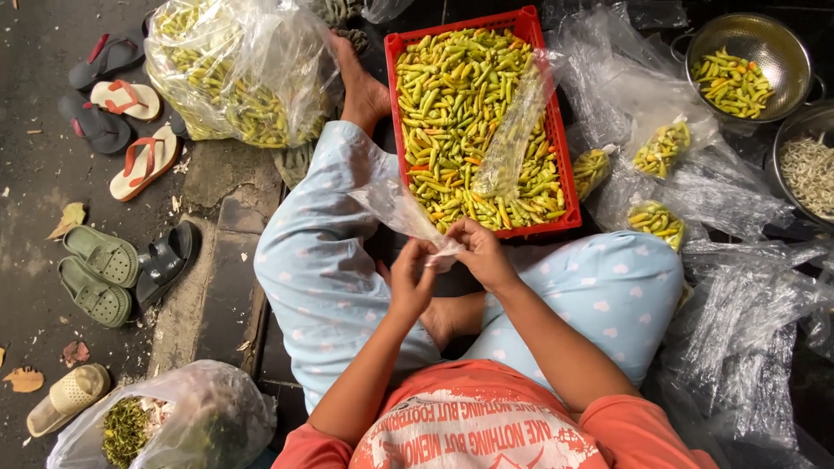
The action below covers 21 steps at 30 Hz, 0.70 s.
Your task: The person sorts through green peppers in a red crate and places them into small plastic bags by hand, occasionally tying the bags closed.
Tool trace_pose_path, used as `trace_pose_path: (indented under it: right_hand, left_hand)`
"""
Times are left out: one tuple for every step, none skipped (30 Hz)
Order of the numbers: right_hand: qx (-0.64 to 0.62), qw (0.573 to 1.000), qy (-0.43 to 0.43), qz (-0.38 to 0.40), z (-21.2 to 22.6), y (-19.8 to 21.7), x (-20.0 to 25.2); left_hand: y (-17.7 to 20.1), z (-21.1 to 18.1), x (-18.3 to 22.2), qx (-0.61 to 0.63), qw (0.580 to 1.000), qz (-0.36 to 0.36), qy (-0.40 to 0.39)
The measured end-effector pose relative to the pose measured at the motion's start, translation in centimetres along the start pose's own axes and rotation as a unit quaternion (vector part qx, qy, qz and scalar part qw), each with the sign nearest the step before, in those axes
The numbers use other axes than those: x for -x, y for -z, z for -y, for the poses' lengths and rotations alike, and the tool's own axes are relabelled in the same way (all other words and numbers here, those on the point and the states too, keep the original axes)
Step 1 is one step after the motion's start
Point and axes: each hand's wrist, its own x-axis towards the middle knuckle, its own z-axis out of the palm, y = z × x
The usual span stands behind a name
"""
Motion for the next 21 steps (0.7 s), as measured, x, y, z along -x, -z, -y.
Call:
trace_pose_path:
  right_hand:
    - [-0.104,0.994,-0.021,0.027,0.0,-0.1,0.1]
    - [-0.207,0.976,-0.042,0.053,0.1,-0.2,0.2]
    - [-0.206,0.976,-0.041,0.052,0.8,-0.2,0.3]
    - [-0.238,0.964,-0.066,0.096,1.5,-0.2,0.5]
    - [-0.27,0.948,-0.09,0.139,2.3,-0.2,0.5]
    - [-0.269,0.949,-0.089,0.138,2.3,-0.3,0.3]
    - [-0.228,0.962,-0.072,0.13,2.3,-0.4,0.1]
    - [-0.186,0.974,-0.055,0.121,2.3,-0.5,-0.1]
    - [-0.187,0.974,-0.057,0.118,1.1,0.0,-0.4]
    - [-0.042,0.998,-0.02,0.051,0.0,0.6,-0.7]
    - [0.104,0.994,0.019,-0.015,-1.1,1.1,-1.1]
    - [0.104,0.994,0.017,-0.015,0.0,0.7,-0.5]
    - [0.141,0.986,0.056,-0.062,1.3,0.4,-0.2]
    - [0.177,0.974,0.096,-0.109,2.6,0.1,0.1]
    - [0.177,0.973,0.097,-0.108,2.2,0.0,0.1]
    - [0.055,0.996,0.049,-0.046,1.7,-0.1,0.1]
    - [-0.068,0.998,0.001,0.016,1.3,-0.2,0.1]
    - [-0.068,0.998,0.003,0.016,0.8,-0.4,-0.1]
    - [-0.094,0.994,-0.014,0.054,0.2,-0.5,0.0]
    - [-0.12,0.988,-0.03,0.091,-0.4,-0.6,0.1]
    - [-0.12,0.988,-0.03,0.09,-0.8,-0.3,-0.4]
  left_hand:
    - [0.5,-0.7,-0.4,0.008,1.0,-0.014,-0.002]
    - [0.9,-1.3,-0.7,0.016,0.999,-0.028,-0.004]
    - [0.7,-0.6,-0.7,0.017,0.999,-0.027,-0.005]
    - [0.4,0.1,-0.6,0.114,0.992,-0.044,0.032]
    - [0.2,0.8,-0.6,0.209,0.974,-0.06,0.067]
    - [0.2,0.7,-0.4,0.21,0.974,-0.059,0.067]
    - [0.2,0.5,-0.2,0.254,0.962,-0.055,0.086]
    - [0.2,0.4,0.1,0.297,0.948,-0.051,0.105]
    - [-0.1,0.2,0.4,0.297,0.948,-0.049,0.108]
    - [-0.4,-0.1,0.7,0.293,0.95,-0.027,0.102]
    - [-0.7,-0.3,0.9,0.289,0.953,-0.007,0.094]
    - [-0.3,-1.1,0.8,0.289,0.952,-0.006,0.096]
    - [0.1,-2.0,0.4,0.178,0.981,0.029,0.067]
    - [0.5,-2.8,0.0,0.063,0.995,0.064,0.038]
    - [0.5,-1.3,-0.2,0.063,0.995,0.063,0.037]
    - [0.5,0.3,-0.3,0.046,0.997,0.035,0.043]
    - [0.4,1.8,-0.5,0.028,0.998,0.008,0.05]
    - [0.6,2.4,-0.8,0.028,0.998,0.009,0.048]
    - [0.8,3.0,-0.8,0.137,0.986,-0.022,0.089]
    - [0.9,3.6,-0.7,0.243,0.96,-0.053,0.129]
    - [0.8,3.8,-0.3,0.243,0.96,-0.052,0.129]
